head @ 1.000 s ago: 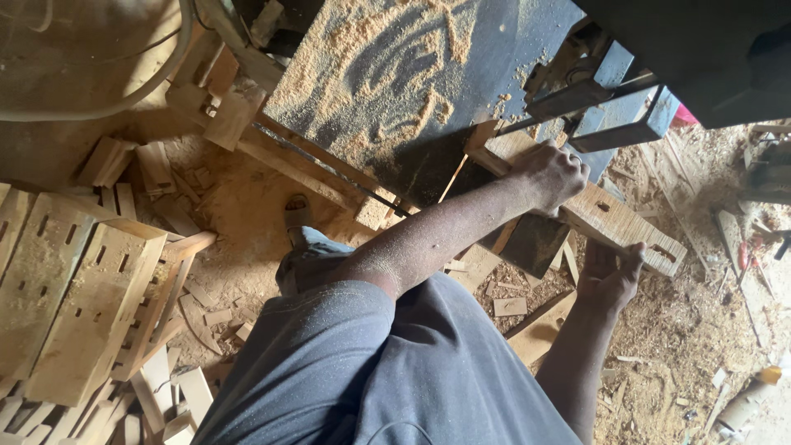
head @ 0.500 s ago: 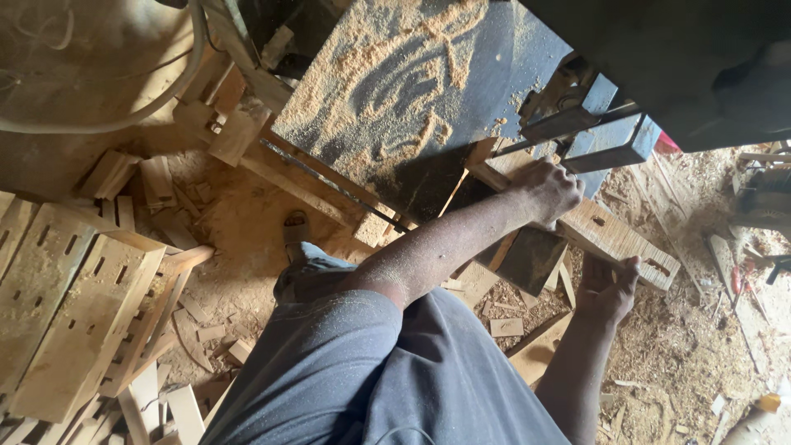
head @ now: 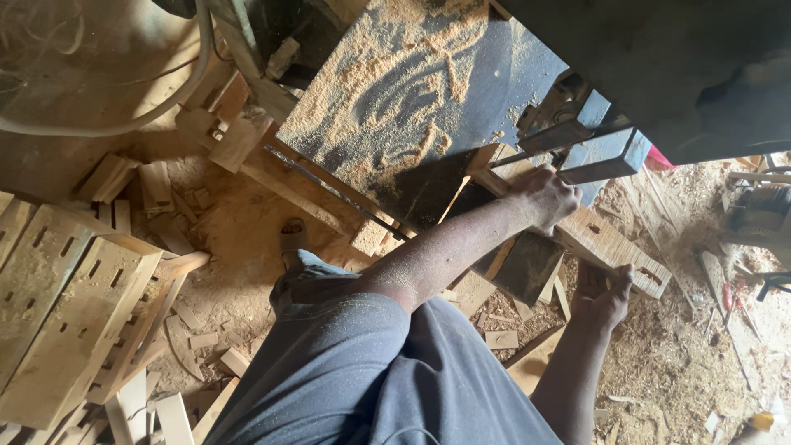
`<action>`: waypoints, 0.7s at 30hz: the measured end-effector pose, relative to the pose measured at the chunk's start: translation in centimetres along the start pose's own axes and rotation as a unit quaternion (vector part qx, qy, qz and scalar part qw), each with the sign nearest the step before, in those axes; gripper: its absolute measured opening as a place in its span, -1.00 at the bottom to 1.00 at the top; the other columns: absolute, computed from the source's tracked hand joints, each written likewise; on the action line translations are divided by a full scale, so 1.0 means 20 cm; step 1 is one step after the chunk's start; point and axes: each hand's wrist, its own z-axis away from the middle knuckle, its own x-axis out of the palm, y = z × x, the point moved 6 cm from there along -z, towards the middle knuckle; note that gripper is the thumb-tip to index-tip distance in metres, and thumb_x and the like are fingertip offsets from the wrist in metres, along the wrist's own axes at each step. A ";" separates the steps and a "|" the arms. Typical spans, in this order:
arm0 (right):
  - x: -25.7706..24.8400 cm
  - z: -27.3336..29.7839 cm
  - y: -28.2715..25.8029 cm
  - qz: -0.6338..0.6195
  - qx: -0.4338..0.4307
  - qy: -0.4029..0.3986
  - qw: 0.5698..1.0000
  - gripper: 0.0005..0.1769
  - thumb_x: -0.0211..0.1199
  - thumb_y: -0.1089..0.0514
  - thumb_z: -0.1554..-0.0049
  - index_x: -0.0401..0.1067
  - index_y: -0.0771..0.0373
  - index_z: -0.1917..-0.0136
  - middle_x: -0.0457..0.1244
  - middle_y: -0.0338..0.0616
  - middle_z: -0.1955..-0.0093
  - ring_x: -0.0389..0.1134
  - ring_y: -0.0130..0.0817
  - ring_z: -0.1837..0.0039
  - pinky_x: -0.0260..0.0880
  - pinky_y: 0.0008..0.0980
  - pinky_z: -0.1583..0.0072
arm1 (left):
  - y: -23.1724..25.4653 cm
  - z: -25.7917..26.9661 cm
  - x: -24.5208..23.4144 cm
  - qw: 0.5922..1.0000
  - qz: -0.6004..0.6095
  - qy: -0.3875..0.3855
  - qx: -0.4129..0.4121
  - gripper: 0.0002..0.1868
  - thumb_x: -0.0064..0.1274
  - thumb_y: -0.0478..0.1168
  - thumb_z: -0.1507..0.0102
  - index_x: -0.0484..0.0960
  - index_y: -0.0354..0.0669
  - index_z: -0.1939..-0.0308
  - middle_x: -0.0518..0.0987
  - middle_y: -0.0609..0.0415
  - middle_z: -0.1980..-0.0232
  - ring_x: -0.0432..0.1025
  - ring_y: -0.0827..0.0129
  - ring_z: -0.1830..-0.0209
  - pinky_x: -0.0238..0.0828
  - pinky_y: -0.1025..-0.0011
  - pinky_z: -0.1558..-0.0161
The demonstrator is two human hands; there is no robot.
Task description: The person cuts a wooden block using a bandsaw, guiding and rotating the piece through the blade along marked lines to shape it.
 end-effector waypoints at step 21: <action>-0.30 0.41 -0.04 -0.037 -0.036 0.009 0.999 -0.21 0.35 -0.09 -0.04 0.23 0.47 -0.34 0.22 0.32 -0.34 0.37 0.17 -0.39 0.39 0.20 -0.37 | 0.19 0.26 -0.20 0.987 -0.087 -0.097 0.094 0.08 0.09 0.66 -0.03 0.49 -0.35 -0.03 0.57 -0.12 0.10 0.48 0.19 0.13 0.43 0.19 -0.04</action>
